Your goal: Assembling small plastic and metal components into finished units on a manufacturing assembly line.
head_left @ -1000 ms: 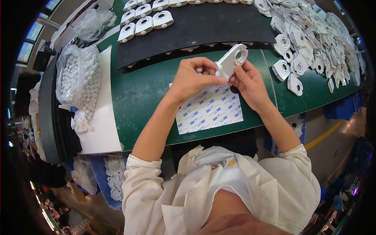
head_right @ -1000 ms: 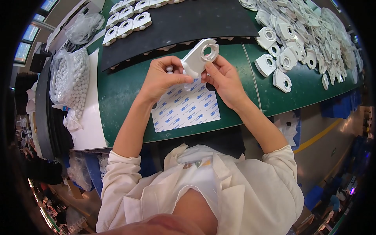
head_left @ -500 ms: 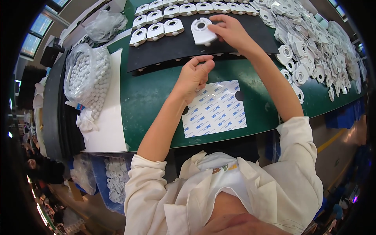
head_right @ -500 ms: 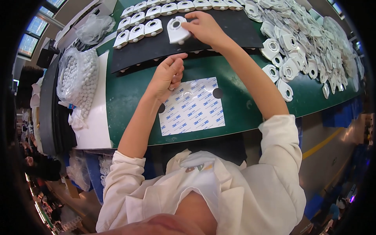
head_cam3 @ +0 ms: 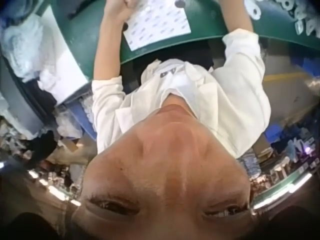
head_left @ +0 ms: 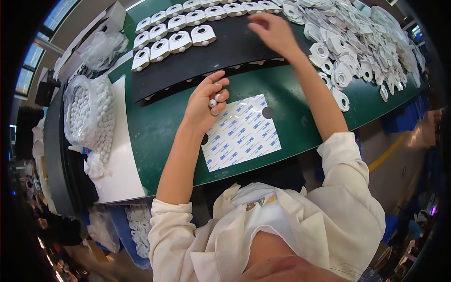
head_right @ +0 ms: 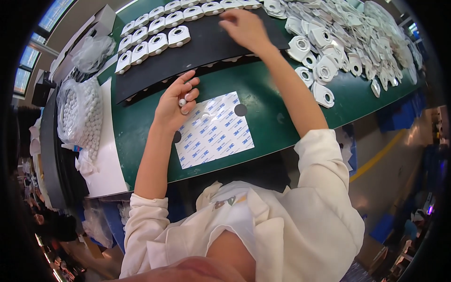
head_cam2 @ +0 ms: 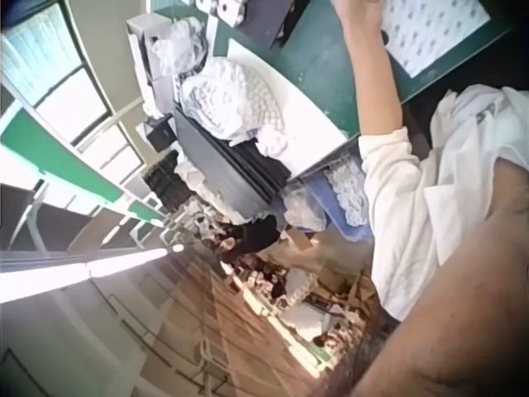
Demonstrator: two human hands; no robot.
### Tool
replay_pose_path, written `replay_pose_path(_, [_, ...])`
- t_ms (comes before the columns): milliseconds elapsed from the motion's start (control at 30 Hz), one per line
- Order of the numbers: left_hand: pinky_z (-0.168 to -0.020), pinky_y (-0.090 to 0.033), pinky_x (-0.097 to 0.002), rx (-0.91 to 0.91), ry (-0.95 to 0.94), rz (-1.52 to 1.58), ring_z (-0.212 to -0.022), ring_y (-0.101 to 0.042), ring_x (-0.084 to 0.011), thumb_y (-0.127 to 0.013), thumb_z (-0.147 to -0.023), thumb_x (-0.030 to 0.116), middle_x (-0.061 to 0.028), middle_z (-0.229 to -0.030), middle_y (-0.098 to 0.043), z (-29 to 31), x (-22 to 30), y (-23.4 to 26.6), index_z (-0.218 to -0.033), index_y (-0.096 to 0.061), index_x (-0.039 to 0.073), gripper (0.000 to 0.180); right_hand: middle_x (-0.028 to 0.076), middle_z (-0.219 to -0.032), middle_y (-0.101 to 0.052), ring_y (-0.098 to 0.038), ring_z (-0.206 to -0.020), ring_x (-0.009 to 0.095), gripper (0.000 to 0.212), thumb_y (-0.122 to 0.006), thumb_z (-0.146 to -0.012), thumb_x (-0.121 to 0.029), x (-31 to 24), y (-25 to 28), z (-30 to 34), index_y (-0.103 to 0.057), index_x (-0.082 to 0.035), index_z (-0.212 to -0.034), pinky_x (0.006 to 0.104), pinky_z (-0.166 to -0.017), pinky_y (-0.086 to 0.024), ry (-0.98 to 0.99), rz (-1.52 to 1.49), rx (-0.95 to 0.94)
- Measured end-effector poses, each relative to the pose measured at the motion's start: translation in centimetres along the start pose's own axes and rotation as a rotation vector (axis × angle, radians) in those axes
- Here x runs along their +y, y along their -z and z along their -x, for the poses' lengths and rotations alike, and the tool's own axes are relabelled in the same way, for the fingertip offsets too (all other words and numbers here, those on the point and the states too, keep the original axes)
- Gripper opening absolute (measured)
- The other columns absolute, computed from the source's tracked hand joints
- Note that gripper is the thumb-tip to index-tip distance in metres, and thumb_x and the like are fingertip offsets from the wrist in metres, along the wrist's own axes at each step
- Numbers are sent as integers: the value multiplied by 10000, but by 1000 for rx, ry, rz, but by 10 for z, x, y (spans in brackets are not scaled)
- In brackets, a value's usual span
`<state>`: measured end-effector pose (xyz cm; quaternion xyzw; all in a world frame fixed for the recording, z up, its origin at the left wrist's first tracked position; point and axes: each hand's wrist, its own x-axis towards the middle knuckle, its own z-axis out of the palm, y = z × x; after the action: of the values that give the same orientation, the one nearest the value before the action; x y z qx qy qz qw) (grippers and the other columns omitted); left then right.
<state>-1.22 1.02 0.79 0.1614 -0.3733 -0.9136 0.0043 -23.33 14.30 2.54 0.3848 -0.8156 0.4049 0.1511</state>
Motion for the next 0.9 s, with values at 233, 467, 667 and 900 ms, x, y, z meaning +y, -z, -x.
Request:
replay_pose_path(233, [-362, -255, -167, -11, -3, -35, -521, -363, -51, -525, -902, 278, -33, -744, -507, 1, -3, -7, -1026, -490, 41, 270, 177, -851, -640, -610, -842, 339, 548, -582, -752, -550, 51, 107, 58, -510, -58, -985, 414, -693, -457, -432, 771, 102])
replay_pose_path(467, [-366, -246, -154, 37, 0, -31, -503, -329, -30, -566, -873, 314, 16, -633, -441, 3, -1, -7, -1003, -529, 33, 312, 160, -883, -637, -618, -823, 296, 595, -707, -685, -442, 60, 120, 91, -525, -32, -1076, 378, -698, -461, -547, 661, 8])
replay_pose_path(667, [-371, -248, -150, -26, -69, -6, -510, -330, -20, -566, -880, 216, 15, -720, -458, 4, 1, -11, -1137, -514, 41, 315, 48, -740, -611, -522, -592, 84, 333, -697, -742, -152, 91, 132, 106, -601, 47, -991, 231, -518, -422, -563, 165, 205])
replay_pose_path(900, [-370, -260, -145, -48, -129, 1, -516, -332, -19, -568, -873, 161, -23, -851, -512, 3, 1, -4, -1120, -503, 57, 276, 39, -791, -614, -548, -692, 76, 215, -597, -842, -130, 13, 106, 118, -616, 24, -989, 212, -638, -439, -385, -57, 511])
